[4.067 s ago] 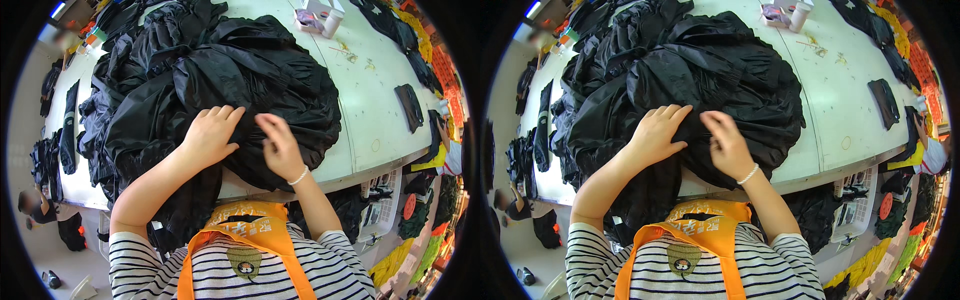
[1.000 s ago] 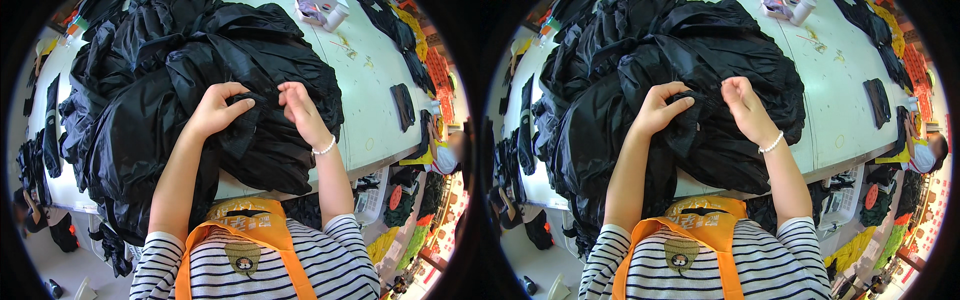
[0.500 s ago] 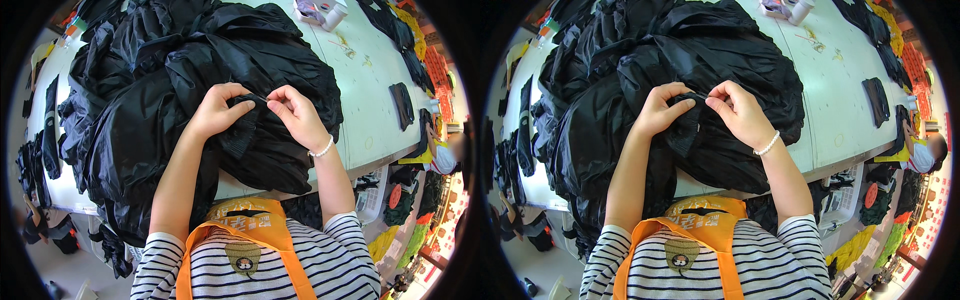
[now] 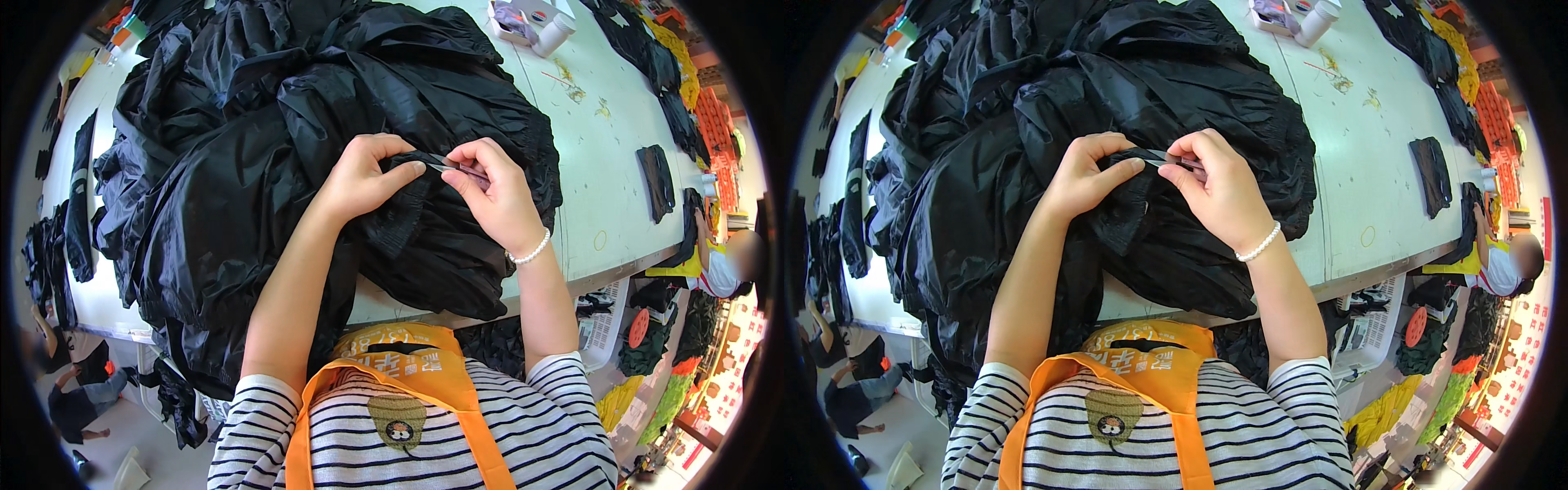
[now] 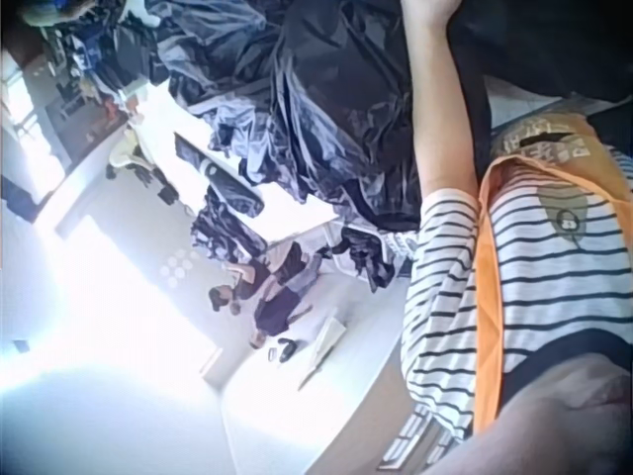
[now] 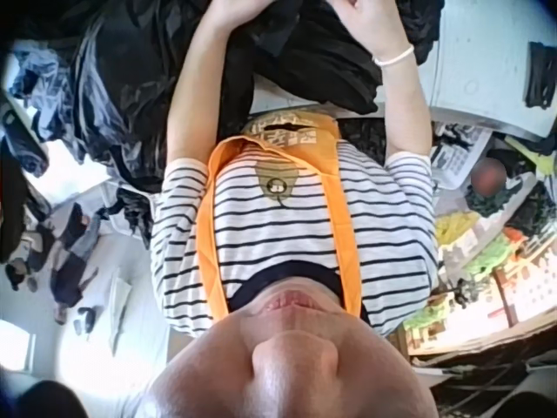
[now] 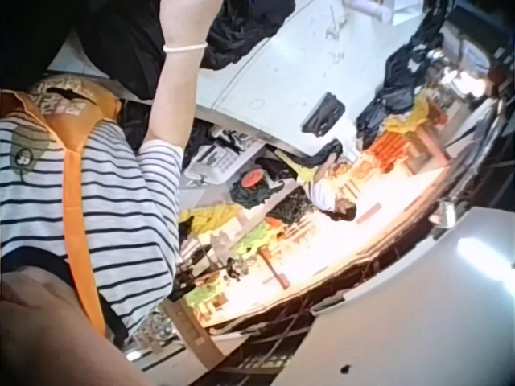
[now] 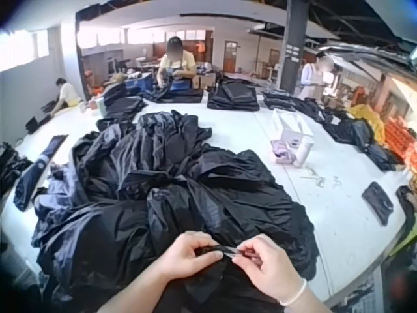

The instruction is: The person repeatedly picks black garments from a large pile, uses scissors to trim small fabric pieces or threads from the waistband area, and places the garments back on the pile. The process is continuous and repetitive throughout the clip.

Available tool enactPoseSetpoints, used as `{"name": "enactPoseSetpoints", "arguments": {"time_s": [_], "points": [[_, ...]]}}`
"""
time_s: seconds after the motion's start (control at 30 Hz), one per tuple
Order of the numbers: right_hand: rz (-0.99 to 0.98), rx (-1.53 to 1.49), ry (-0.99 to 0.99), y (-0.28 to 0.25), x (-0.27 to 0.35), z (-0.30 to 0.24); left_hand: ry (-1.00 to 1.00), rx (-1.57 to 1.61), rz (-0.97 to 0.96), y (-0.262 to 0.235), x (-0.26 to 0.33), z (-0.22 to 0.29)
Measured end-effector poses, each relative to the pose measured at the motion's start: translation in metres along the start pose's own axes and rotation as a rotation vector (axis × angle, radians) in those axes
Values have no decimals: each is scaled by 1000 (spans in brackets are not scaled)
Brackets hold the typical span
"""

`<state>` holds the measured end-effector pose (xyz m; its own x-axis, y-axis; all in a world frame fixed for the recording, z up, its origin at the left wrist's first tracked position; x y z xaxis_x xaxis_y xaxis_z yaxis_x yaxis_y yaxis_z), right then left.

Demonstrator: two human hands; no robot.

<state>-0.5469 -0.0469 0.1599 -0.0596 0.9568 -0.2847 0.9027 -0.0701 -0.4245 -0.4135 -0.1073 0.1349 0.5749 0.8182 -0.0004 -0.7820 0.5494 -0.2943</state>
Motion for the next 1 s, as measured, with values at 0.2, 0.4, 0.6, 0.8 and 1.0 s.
{"name": "enactPoseSetpoints", "arguments": {"time_s": [0.2, 0.4, 0.6, 0.8, 1.0], "points": [[30, 143, -105, 7, -10, -16, 12, -1, 9, 0, 1, 3], [143, -42, -17, -4, -3, 6, 12, 59, -8, 2, 2, 0], [49, -309, 102, 34, 10, 18, 263, -94, 389, -25, 21, 29], [241, -296, 70, 44, 11, -17, 300, -358, 635, -11, 102, 55], [-73, 190, -386, 64, 6, -100, 267, -78, 726, -60, 129, 38]]}}
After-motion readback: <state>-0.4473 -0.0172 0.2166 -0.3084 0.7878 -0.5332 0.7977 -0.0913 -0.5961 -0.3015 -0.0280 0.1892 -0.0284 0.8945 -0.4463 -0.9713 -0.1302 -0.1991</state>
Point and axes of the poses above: each hand's wrist, its own x-axis away from the middle knuckle, its own y-axis out of the palm, z = x × y, the point moved 10 cm from there along -x, towards the middle knuckle, and after that the axes turned 7 degrees about -y, right-handed, at the moved point
